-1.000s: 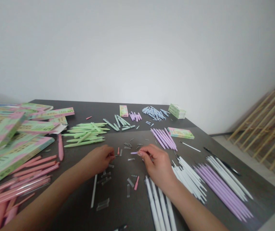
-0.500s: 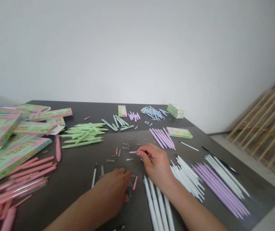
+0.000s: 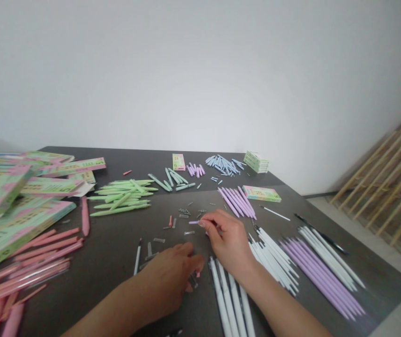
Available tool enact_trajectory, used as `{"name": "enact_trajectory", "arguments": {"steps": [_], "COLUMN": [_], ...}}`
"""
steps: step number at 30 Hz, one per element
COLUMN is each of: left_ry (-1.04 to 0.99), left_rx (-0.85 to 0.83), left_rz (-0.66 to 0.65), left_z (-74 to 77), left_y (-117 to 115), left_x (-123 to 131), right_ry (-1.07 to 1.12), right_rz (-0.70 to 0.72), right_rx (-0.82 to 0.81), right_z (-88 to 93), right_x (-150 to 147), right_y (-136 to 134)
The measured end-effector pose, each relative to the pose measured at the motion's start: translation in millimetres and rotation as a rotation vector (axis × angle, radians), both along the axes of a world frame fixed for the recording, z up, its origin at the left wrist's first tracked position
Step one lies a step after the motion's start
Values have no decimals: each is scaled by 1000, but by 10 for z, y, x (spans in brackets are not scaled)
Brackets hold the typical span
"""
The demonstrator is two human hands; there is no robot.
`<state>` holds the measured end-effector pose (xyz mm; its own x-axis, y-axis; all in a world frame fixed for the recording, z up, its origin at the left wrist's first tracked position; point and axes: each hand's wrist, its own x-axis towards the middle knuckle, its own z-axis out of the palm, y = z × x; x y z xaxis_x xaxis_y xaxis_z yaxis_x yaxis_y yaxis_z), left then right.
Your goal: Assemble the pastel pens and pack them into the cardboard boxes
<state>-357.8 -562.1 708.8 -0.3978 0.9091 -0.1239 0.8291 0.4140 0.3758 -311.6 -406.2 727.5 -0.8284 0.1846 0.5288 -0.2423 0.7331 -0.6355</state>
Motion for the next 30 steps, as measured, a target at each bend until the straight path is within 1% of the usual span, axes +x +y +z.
{"name": "enact_trajectory", "arguments": {"steps": [5,8,10,12,14,15,18,21,24,30], "left_ry": [20,4,-58,-126,-231,-330,-618,-739,-760,-713], "left_rx": [-3,27,51,80,114,138,220,277,295,310], "left_rz": [-5,10,46,100,151,174,230,233,227,229], "left_z": [-61,-42,29,132,236,278,353,374,377,362], "left_y": [16,17,0,-38,-92,-121,-189,-210,-202,-196], "left_x": [3,-1,-42,-130,-252,-316,-459,-497,-478,-480], "right_ry": [-15,-59,-100,-132,-144,-144,-119,-92,-96,-85], "right_rz": [-1,5,14,47,98,124,177,178,163,181], "right_rx": [-41,-176,-316,-455,-548,-570,-546,-490,-478,-419], "right_z": [-12,-63,-84,-72,-33,-10,32,22,-3,-14], "right_x": [-9,-29,-41,-44,-32,-23,6,18,16,21], "right_y": [-3,5,12,13,7,1,-22,-39,-44,-57]}}
